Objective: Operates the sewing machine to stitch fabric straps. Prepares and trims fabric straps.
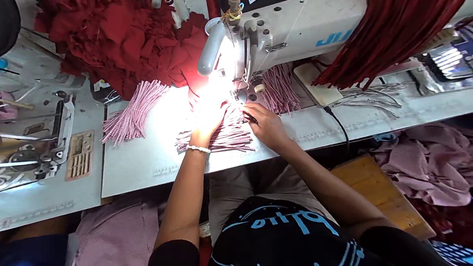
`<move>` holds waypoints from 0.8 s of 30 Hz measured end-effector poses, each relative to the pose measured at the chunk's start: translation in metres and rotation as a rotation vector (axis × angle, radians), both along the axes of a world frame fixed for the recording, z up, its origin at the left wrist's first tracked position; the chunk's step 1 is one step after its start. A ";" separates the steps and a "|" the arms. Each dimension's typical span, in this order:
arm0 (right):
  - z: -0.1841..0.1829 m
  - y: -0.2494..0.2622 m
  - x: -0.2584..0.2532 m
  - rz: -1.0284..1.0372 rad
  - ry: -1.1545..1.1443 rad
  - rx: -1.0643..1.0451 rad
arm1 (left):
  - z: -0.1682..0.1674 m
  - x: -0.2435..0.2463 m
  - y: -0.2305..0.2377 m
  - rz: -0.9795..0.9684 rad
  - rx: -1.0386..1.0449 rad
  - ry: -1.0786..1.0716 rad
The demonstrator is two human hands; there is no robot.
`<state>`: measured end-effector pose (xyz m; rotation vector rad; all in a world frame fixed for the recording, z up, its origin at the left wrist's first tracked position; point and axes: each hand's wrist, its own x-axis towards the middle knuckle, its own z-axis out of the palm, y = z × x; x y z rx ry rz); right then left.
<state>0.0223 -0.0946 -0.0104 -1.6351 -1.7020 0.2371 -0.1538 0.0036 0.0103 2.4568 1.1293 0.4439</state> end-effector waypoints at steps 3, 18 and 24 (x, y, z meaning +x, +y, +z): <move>0.002 0.008 0.000 -0.036 -0.046 -0.116 | -0.004 0.002 -0.005 0.022 0.094 0.097; 0.008 0.024 0.007 0.037 0.027 -0.214 | -0.014 0.011 -0.011 -0.016 0.109 -0.018; 0.004 0.024 0.008 0.058 0.039 -0.166 | -0.029 0.003 -0.016 0.031 0.060 -0.044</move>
